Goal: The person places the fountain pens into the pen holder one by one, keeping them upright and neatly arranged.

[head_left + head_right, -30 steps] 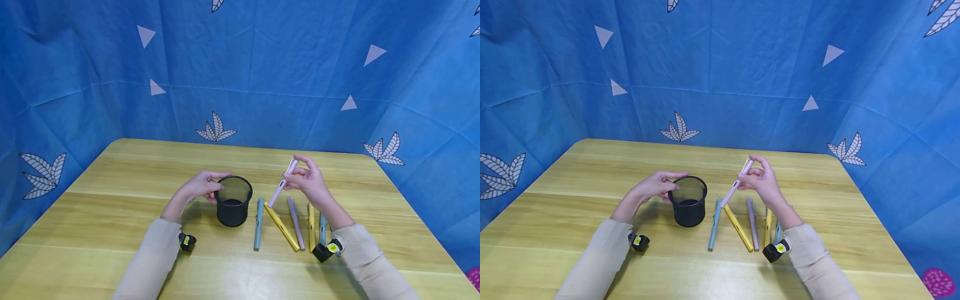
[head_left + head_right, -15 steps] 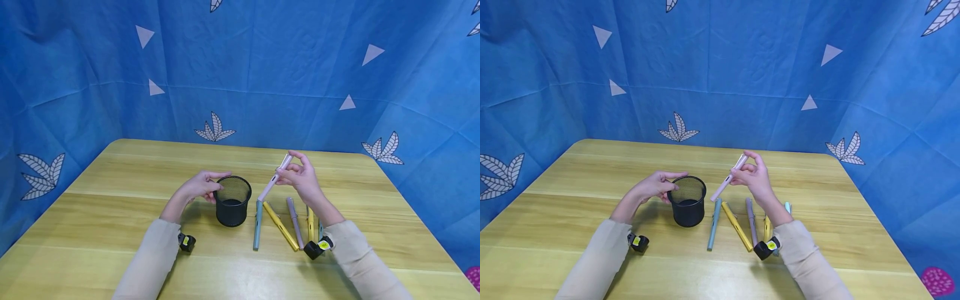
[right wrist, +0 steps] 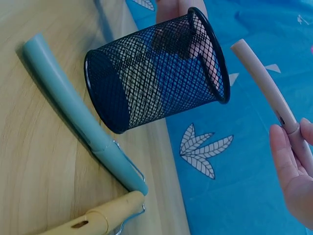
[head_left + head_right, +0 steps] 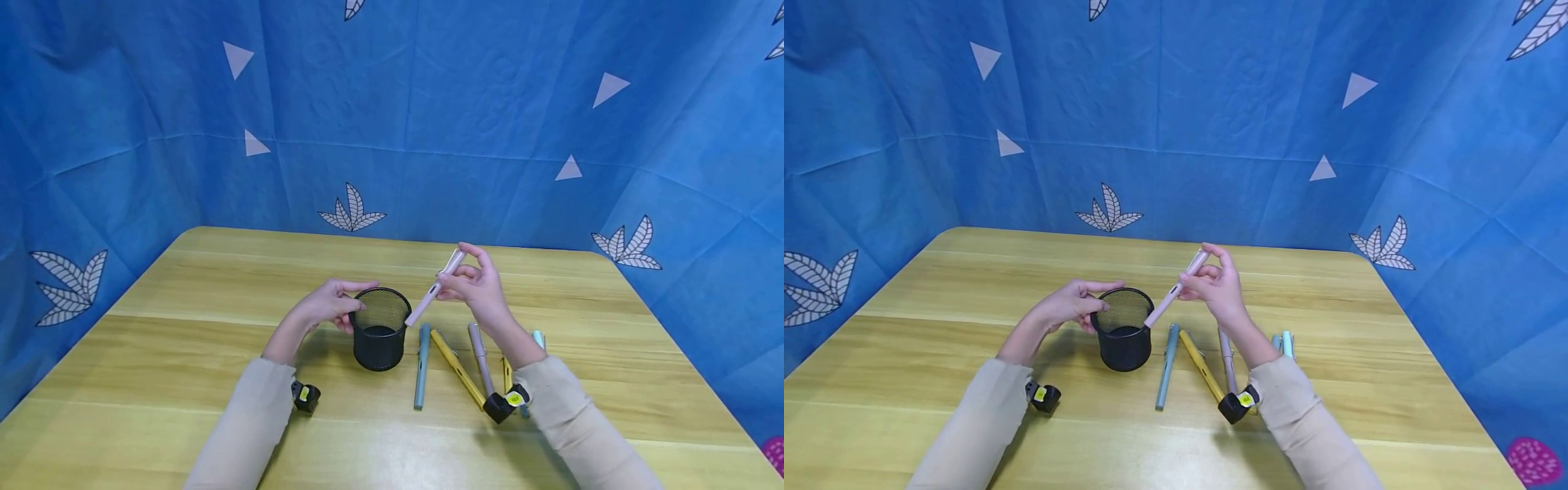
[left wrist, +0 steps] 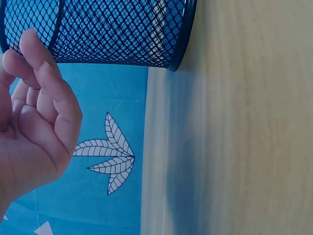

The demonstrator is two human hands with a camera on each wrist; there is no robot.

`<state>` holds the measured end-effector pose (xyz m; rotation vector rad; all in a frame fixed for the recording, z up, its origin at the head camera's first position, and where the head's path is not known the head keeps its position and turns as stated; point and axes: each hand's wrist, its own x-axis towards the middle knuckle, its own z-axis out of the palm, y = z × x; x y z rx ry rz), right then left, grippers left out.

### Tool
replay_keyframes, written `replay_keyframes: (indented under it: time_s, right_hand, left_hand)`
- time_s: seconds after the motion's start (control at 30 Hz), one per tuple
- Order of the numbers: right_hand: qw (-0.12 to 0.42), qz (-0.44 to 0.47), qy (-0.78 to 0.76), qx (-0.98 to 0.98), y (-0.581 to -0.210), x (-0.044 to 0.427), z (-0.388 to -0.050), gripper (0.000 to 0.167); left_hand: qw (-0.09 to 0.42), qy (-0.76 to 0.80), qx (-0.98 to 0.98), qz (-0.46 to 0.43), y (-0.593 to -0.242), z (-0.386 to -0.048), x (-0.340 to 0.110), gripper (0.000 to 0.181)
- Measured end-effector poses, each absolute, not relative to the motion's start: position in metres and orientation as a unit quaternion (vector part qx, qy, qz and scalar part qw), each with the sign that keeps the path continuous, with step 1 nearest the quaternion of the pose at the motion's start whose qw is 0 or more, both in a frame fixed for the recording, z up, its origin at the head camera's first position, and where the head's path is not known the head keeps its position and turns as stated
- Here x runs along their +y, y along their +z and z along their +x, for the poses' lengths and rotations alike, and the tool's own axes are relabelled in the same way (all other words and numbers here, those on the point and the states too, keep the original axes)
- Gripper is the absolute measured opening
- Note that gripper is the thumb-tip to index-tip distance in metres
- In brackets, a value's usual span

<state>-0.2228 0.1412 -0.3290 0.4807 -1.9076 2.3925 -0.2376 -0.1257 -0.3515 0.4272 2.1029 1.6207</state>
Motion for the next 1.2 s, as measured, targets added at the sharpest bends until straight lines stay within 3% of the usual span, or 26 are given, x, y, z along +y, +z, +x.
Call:
replay_keyframes:
  time_s: [0.43, 1.2]
  right_hand:
    - [0.076, 0.185, 0.736, -0.647, -0.324, 0.124, -0.222, 0.061]
    - [0.069, 0.244, 0.690, -0.677, -0.336, 0.095, -0.219, 0.062]
  left_hand:
    - [0.226, 0.592, 0.760, 0.147, -0.352, -0.237, -0.126, 0.050]
    - [0.216, 0.581, 0.770, 0.151, -0.350, -0.237, -0.125, 0.051]
